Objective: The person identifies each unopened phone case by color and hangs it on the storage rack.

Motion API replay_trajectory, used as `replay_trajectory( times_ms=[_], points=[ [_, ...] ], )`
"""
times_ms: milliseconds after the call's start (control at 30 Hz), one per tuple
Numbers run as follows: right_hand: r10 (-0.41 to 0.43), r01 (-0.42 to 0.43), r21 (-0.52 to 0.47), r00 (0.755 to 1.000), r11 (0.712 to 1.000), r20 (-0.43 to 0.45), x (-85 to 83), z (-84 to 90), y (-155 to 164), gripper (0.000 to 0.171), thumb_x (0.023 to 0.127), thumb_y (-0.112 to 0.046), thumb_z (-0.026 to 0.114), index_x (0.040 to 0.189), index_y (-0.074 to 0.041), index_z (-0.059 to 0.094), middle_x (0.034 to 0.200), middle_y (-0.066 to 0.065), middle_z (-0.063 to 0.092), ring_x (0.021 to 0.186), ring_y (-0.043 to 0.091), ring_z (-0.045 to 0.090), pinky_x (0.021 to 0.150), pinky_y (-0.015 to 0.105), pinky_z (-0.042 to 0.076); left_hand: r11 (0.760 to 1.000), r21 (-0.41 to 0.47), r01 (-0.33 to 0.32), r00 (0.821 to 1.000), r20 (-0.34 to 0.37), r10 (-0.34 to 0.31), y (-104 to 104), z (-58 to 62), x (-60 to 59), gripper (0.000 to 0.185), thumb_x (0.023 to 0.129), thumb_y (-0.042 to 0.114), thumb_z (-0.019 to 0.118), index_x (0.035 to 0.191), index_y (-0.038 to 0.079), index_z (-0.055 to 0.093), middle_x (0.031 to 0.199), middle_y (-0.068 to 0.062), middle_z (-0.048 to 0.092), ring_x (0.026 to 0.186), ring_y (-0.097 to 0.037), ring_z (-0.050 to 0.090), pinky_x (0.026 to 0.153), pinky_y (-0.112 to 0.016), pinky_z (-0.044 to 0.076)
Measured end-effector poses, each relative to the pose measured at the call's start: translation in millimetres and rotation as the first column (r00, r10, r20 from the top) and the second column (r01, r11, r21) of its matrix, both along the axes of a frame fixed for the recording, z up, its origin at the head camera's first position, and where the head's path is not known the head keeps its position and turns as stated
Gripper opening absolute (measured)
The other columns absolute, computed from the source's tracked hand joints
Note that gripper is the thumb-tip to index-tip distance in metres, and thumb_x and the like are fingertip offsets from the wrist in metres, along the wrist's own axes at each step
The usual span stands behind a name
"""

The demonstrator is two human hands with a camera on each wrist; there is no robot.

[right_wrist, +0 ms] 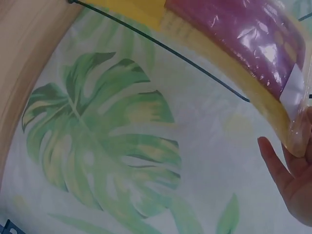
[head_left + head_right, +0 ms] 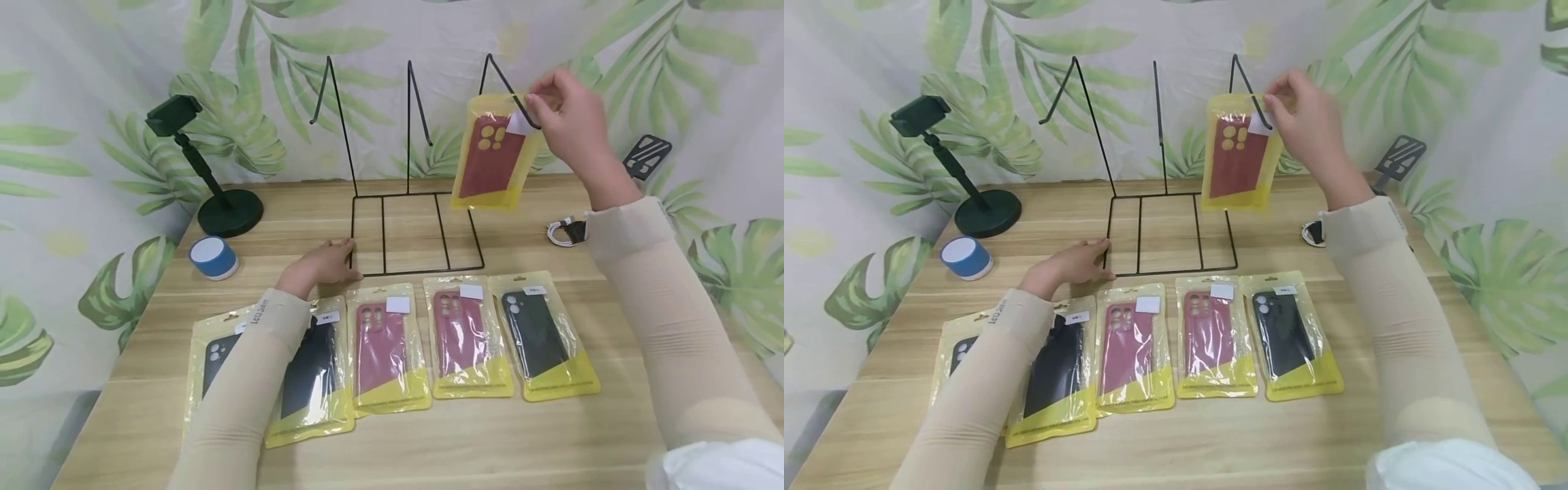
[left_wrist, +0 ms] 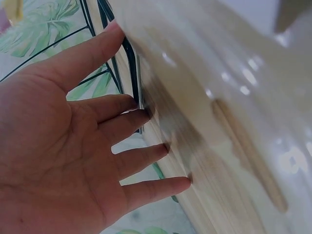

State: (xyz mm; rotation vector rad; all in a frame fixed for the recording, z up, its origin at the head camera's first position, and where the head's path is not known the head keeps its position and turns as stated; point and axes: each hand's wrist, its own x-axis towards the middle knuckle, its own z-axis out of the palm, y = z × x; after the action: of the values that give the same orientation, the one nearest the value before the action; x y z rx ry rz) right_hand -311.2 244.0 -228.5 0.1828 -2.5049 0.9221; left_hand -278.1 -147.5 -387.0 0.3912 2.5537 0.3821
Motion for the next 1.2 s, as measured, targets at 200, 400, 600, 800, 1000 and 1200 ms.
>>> replay_trajectory(
  times_ms=[200,400,600,800,1000,1200],
  points=[
    [-0.063,0.061,0.049,0.997,0.997,0.037,-26.0,5.6,-4.9,0.035,0.102,-0.036,0.051,0.12,-0.007,0.059,0.133,0.01,0.065,0.127,0.026,0.058,0.11,0.04,0.042,1.0,-0.005,0.003,1.0,-0.005,-0.003,3.8,-1.3,2.4,0.084,0.096,0.039,0.062,0.159,0.006,0.017,0.167,-0.015,0.011,0.151,-0.047,0.005,0.12,-0.064,0.014],
    [-0.136,0.132,0.074,0.989,0.988,0.061,-48.4,9.0,-9.9,0.036,0.102,-0.035,0.049,0.124,-0.007,0.058,0.137,0.007,0.063,0.127,0.027,0.058,0.107,0.041,0.042,1.0,0.003,-0.002,1.0,-0.008,0.002,6.5,0.7,4.6,0.083,0.097,0.037,0.063,0.159,0.006,0.018,0.167,-0.015,0.011,0.151,-0.047,0.005,0.12,-0.064,0.014],
    [-0.219,0.212,0.075,0.97,0.975,0.109,-61.5,8.9,-8.8,0.041,0.102,-0.04,0.048,0.129,-0.01,0.057,0.138,0.006,0.062,0.125,0.027,0.059,0.107,0.04,0.042,1.0,-0.002,0.005,1.0,-0.004,-0.005,11.8,0.0,3.1,0.084,0.096,0.037,0.063,0.159,0.007,0.017,0.167,-0.014,0.011,0.152,-0.046,0.005,0.12,-0.063,0.014],
    [-0.206,0.208,0.003,0.968,0.978,0.145,-54.9,-2.1,1.5,0.057,0.101,-0.048,0.046,0.151,-0.02,0.037,0.154,-0.001,0.046,0.137,0.018,0.046,0.113,0.035,0.038,1.0,0.004,0.01,1.0,-0.008,-0.01,13.8,-2.6,2.1,0.084,0.096,0.038,0.063,0.159,0.007,0.017,0.167,-0.012,0.01,0.152,-0.045,0.005,0.121,-0.062,0.014],
    [-0.181,0.186,-0.008,0.962,0.982,0.202,-18.8,-22.9,22.2,0.08,0.099,-0.045,0.05,0.161,-0.023,0.003,0.166,-0.005,0.019,0.151,0.013,0.024,0.124,0.033,0.023,1.0,-0.005,0.023,1.0,-0.019,-0.023,10.5,1.2,-0.1,0.084,0.096,0.038,0.062,0.159,0.007,0.016,0.167,-0.015,0.011,0.152,-0.046,0.005,0.12,-0.063,0.015],
    [-0.09,0.047,0.153,0.953,0.987,0.288,30.8,-66.3,43.2,0.084,0.1,-0.038,0.053,0.16,-0.006,0.004,0.164,0.021,0.018,0.148,0.042,0.024,0.121,0.058,0.023,1.0,-0.009,0.028,0.999,-0.018,-0.028,6.6,2.6,-1.6,0.085,0.096,0.039,0.062,0.159,0.006,0.015,0.166,-0.016,0.011,0.151,-0.048,0.005,0.12,-0.064,0.015]
  ],
)
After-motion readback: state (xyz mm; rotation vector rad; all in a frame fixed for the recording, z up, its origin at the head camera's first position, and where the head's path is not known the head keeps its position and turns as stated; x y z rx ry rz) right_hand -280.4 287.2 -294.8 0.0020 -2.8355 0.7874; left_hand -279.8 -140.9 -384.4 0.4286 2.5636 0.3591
